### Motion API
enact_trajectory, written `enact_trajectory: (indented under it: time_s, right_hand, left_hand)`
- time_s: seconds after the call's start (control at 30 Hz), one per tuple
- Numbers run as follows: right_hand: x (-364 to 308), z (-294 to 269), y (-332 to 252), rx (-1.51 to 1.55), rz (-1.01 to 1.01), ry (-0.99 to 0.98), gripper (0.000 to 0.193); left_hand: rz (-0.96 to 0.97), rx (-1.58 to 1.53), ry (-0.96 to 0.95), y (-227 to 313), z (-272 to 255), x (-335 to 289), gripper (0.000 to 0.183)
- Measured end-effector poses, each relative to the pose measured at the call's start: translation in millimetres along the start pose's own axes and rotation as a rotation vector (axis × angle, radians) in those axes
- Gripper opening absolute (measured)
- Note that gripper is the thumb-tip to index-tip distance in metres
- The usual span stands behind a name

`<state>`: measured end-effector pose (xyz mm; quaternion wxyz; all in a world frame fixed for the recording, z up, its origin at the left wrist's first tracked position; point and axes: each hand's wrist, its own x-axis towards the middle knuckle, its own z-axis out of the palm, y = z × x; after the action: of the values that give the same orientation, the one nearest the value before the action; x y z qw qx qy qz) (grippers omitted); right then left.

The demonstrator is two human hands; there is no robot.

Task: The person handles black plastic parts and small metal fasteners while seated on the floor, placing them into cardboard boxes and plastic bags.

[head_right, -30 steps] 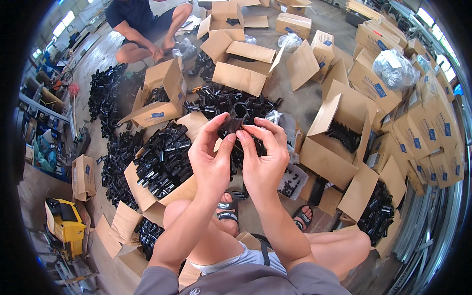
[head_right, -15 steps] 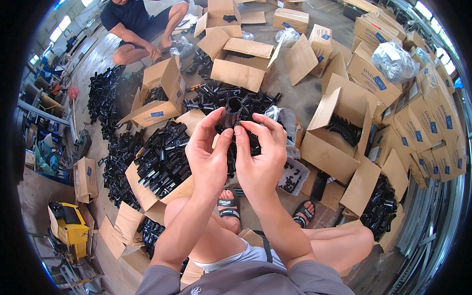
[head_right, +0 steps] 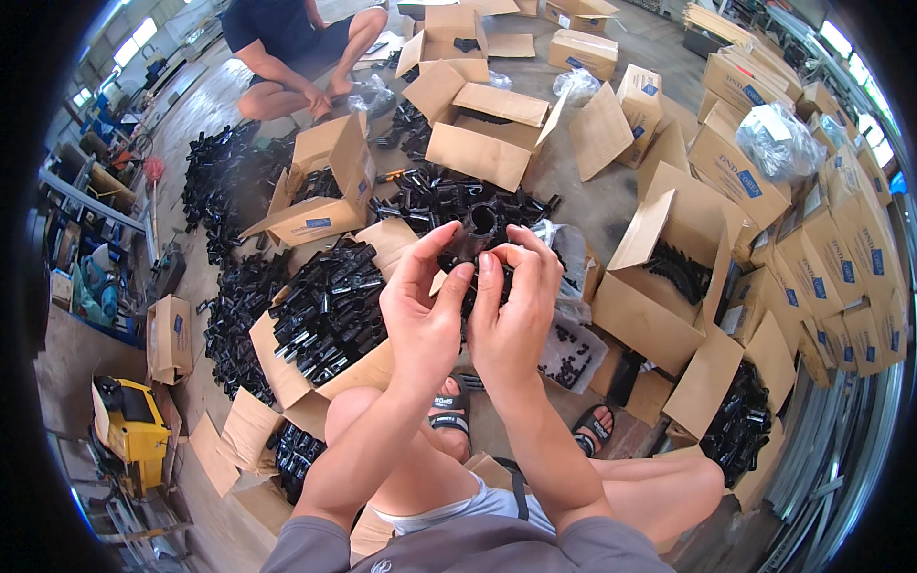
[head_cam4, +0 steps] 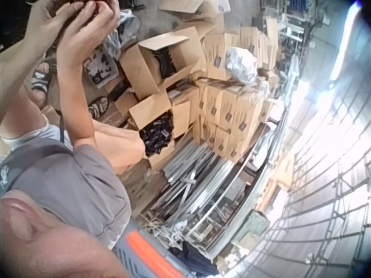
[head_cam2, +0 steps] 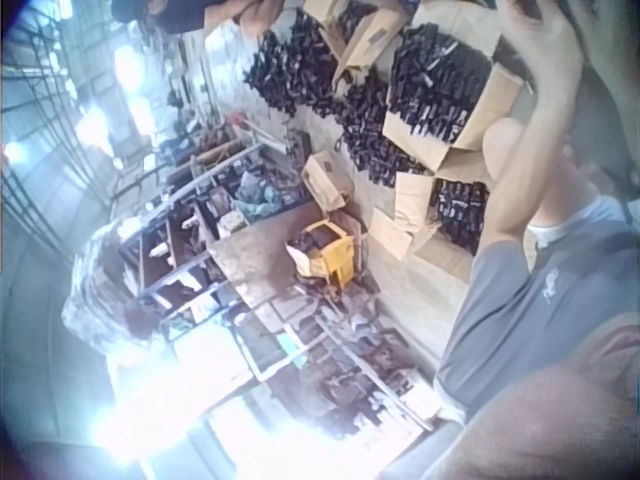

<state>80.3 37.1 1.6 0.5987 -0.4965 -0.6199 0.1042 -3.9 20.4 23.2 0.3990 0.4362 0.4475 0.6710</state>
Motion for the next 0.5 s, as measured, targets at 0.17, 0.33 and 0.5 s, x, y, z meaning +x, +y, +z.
enact_trajectory:
  time_s: [0.17, 0.33, 0.5]
  right_hand:
    - [-7, 0, 0, 0.276, 0.154, 0.039, 0.014]
    - [-14, 1, -2, 0.367, 0.301, 0.001, 0.018]
    - [-10, -3, -6, 0.134, 0.157, 0.007, 0.017]
  left_hand:
    - [-0.069, -0.046, -0.016, 5, 1, 0, 0.04]
    - [-0.084, -0.066, -0.004, 2, -1, 0, 0.04]
    - [-0.08, -0.035, 0.013, 4, 1, -1, 0.039]
